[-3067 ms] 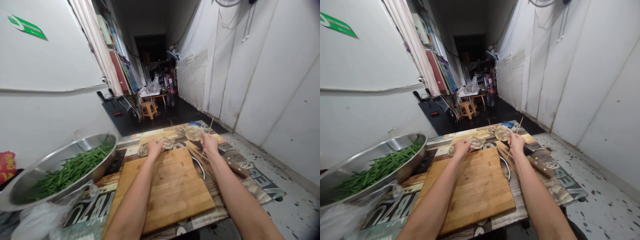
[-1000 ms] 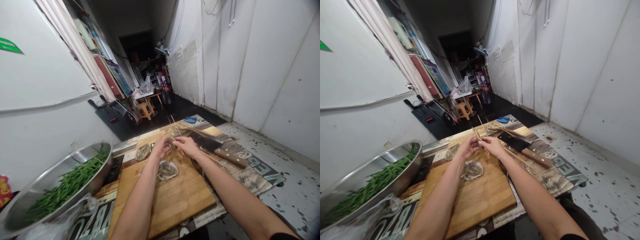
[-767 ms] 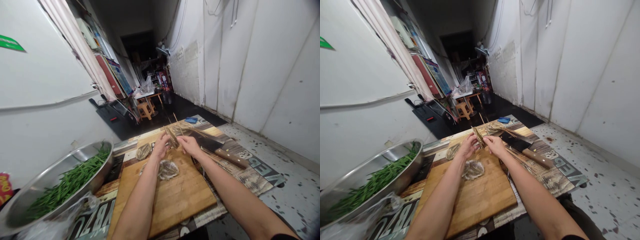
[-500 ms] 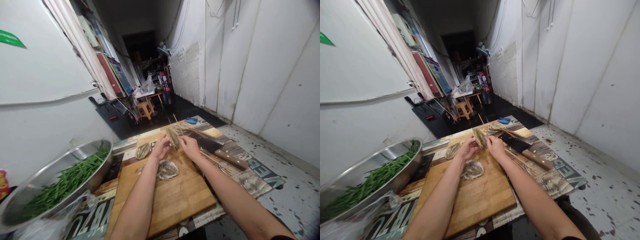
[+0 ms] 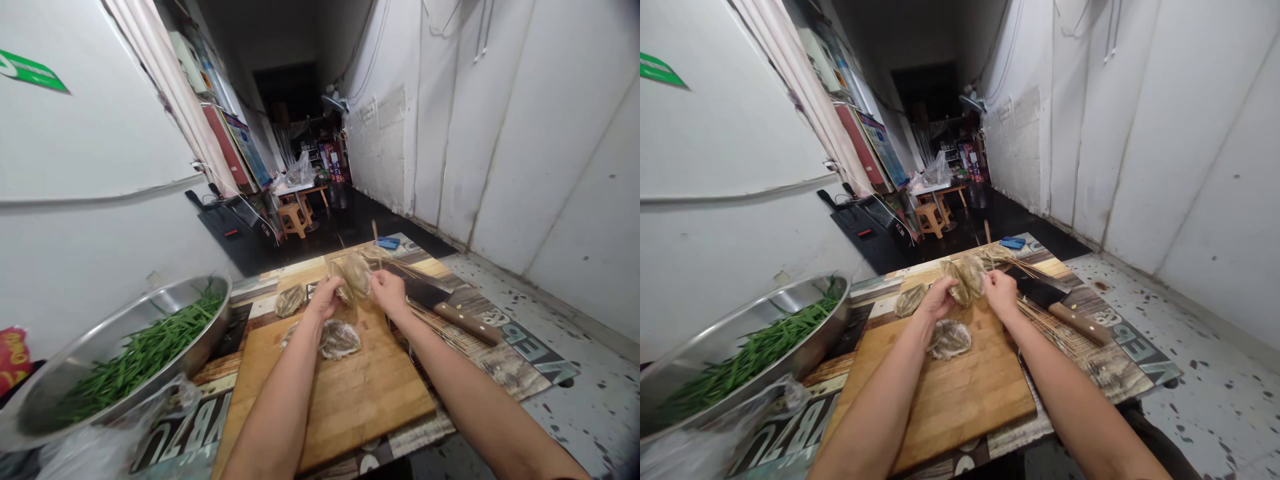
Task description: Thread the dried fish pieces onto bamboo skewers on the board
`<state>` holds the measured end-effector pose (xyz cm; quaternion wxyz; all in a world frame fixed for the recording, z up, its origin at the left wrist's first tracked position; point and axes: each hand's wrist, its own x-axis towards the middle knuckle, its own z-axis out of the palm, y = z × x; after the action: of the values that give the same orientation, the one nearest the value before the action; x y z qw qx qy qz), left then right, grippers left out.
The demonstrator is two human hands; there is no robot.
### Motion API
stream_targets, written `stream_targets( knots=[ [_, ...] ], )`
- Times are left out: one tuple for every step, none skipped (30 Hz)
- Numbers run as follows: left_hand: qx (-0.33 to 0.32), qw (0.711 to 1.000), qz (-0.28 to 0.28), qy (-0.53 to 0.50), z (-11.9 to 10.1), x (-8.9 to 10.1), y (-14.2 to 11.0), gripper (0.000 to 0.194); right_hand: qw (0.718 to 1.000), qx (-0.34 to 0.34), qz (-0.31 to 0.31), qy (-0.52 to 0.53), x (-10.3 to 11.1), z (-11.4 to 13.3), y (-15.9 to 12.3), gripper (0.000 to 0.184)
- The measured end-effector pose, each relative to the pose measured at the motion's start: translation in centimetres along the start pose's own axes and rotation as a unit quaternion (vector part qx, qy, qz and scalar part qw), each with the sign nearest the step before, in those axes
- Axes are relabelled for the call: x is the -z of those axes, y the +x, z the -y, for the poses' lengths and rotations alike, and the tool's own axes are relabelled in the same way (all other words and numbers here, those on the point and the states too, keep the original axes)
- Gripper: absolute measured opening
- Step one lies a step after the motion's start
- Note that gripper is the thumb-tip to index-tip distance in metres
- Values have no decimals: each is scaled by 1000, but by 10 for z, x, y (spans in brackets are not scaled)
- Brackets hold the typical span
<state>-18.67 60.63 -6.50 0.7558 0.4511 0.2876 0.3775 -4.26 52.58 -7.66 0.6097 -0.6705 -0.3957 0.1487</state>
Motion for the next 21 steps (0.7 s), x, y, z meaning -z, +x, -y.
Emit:
stream_targets(
  knots=[
    [14, 1000, 10, -16, -3, 4, -1, 35, 999, -26, -19, 16, 4, -1, 5, 19],
    [26, 999, 18, -32, -7, 8, -2, 37, 998, -44, -36, 24, 7, -2, 9, 22],
    [30, 998, 24, -49, -11, 12, -2, 39, 997, -53, -50, 29, 11, -1, 12, 25],
    [27, 997, 25, -69, -15, 17, -3, 40, 996, -59, -62, 36, 14, 0, 14, 26],
    [14, 995, 21, -92, -19, 21, -3, 40, 995, -62, -60, 47, 16, 3, 15, 24],
    [-3, 993, 13, -115, -22, 26, -3, 40, 995, -64, -43, 60, 17, 7, 13, 22],
    [-24, 990, 3, -137, -25, 31, -2, 40, 995, -65, -16, 75, 17, 10, 10, 19],
    [-47, 987, -8, -154, -29, 36, -2, 41, 993, -68, 31, 89, 16, 14, 6, 16],
    [-70, 984, -21, -165, -32, 42, -2, 41, 988, -74, 97, 99, 15, 17, 2, 13],
    [-94, 981, -33, -168, -35, 47, -2, 42, 975, -83, 178, 101, 14, 20, -3, 13],
    [-118, 978, -44, -165, -38, 51, -2, 43, 959, -92, 253, 92, 13, 21, -7, 15],
    [-138, 976, -52, -160, -40, 55, -2, 45, 945, -96, 305, 69, 12, 22, -10, 19],
    [-152, 975, -58, -154, -41, 57, -2, 47, 937, -93, 334, 40, 11, 22, -12, 22],
    [-159, 974, -61, -148, -41, 57, -1, 48, 940, -81, 333, 12, 9, 21, -13, 25],
    [-155, 976, -61, -142, -39, 55, 0, 48, 951, -60, 302, -9, 8, 21, -14, 27],
    [-144, 979, -58, -133, -35, 52, 1, 48, 964, -34, 264, -17, 6, 21, -14, 28],
    [-128, 983, -51, -121, -30, 46, 3, 47, 973, -7, 229, -15, 4, 21, -14, 27],
    [-109, 988, -41, -105, -25, 40, 5, 48, 978, 18, 206, -5, 2, 21, -15, 28],
    [-93, 991, -28, -88, -19, 32, 6, 48, 981, 42, 191, 8, 0, 21, -15, 30],
    [-81, 994, -15, -71, -14, 24, 6, 49, 981, 64, 180, 15, -2, 20, -16, 33],
    [-72, 996, -2, -58, -9, 17, 5, 50, 981, 87, 171, 16, -3, 19, -16, 36]
  ],
)
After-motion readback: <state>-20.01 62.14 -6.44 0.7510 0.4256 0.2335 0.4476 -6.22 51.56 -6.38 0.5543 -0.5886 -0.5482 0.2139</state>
